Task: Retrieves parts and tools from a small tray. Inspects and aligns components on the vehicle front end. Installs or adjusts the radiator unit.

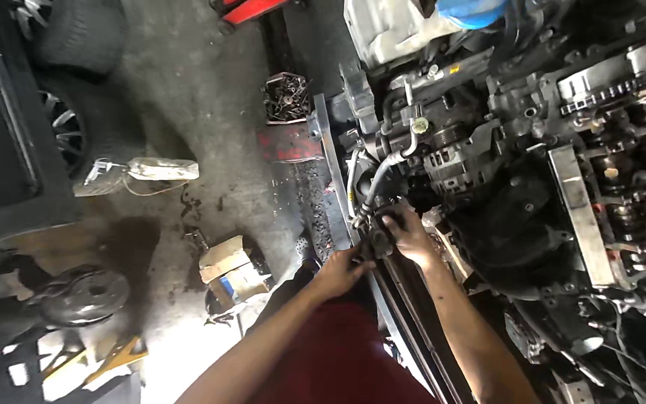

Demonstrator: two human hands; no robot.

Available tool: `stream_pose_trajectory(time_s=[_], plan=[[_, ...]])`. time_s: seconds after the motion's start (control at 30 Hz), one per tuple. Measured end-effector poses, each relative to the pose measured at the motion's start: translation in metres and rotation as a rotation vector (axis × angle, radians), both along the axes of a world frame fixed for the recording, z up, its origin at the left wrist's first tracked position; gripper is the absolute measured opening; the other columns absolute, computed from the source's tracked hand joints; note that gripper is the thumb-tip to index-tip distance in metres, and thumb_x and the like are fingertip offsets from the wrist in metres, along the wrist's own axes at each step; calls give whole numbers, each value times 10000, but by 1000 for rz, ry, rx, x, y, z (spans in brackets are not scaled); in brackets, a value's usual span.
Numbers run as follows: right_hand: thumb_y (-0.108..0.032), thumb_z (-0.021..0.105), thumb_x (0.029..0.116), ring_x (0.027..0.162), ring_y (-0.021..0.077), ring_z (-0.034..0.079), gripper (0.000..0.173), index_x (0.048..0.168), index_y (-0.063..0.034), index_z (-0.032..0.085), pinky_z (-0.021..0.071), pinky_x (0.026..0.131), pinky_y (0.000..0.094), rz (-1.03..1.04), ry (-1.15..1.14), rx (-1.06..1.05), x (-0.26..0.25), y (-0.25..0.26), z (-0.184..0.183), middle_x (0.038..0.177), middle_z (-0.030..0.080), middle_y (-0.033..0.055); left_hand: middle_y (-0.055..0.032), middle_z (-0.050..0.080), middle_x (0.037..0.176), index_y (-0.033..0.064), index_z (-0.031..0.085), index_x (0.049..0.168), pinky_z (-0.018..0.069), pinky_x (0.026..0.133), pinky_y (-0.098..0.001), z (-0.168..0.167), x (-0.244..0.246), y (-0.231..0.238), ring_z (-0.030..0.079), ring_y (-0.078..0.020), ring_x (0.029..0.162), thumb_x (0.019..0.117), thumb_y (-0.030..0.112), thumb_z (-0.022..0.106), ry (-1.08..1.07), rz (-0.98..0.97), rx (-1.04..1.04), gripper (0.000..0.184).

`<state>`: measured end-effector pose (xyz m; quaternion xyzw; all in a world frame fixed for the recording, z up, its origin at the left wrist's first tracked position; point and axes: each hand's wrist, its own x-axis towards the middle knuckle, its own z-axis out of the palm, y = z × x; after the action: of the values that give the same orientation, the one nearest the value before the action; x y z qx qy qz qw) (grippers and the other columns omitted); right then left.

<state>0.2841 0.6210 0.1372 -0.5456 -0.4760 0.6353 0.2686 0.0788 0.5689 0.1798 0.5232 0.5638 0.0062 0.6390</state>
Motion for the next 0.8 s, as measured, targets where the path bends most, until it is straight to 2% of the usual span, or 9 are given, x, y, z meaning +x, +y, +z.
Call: stream_pose_trajectory(time_s=[0.2,0.37,0.43,0.6,0.8], plan=[[-70,641,974,952,121,672,171,1125,-1,686,580,861,292,-16,51,10,0,-5,-4,1109,683,112,-111,732,1140,3,638,1314,567,957,-362,-4,0,-2,714,-145,1016,1024,333,608,-20,30,2,440],[-126,665,980,852,100,663,160,1081,-2,669,573,808,286,23,-36,-13,-3,0,-2,979,686,87,-120,732,1138,0,645,1301,561,967,-373,-3,-1,-1,712,-157,1028,1026,344,604,-9,10,-1,443],[-142,662,983,852,112,662,175,1083,2,664,572,810,303,34,-48,-19,-3,1,0,972,685,92,-120,733,1139,-2,655,1284,566,974,-370,-4,-2,0,714,-157,1037,1025,333,610,-14,15,1,426],[-84,641,978,916,108,679,181,1136,-7,683,585,842,290,-19,73,7,0,-3,-7,1067,699,94,-101,739,1122,14,669,1260,568,963,-371,-5,-2,3,717,-144,1019,1026,359,604,-18,-13,1,422],[-148,651,999,805,111,669,158,1067,-7,673,581,782,313,55,-24,-21,-2,3,-3,925,695,80,-112,737,1107,11,672,1247,559,956,-375,-3,-4,7,712,-149,997,1030,362,604,-7,-63,3,419]])
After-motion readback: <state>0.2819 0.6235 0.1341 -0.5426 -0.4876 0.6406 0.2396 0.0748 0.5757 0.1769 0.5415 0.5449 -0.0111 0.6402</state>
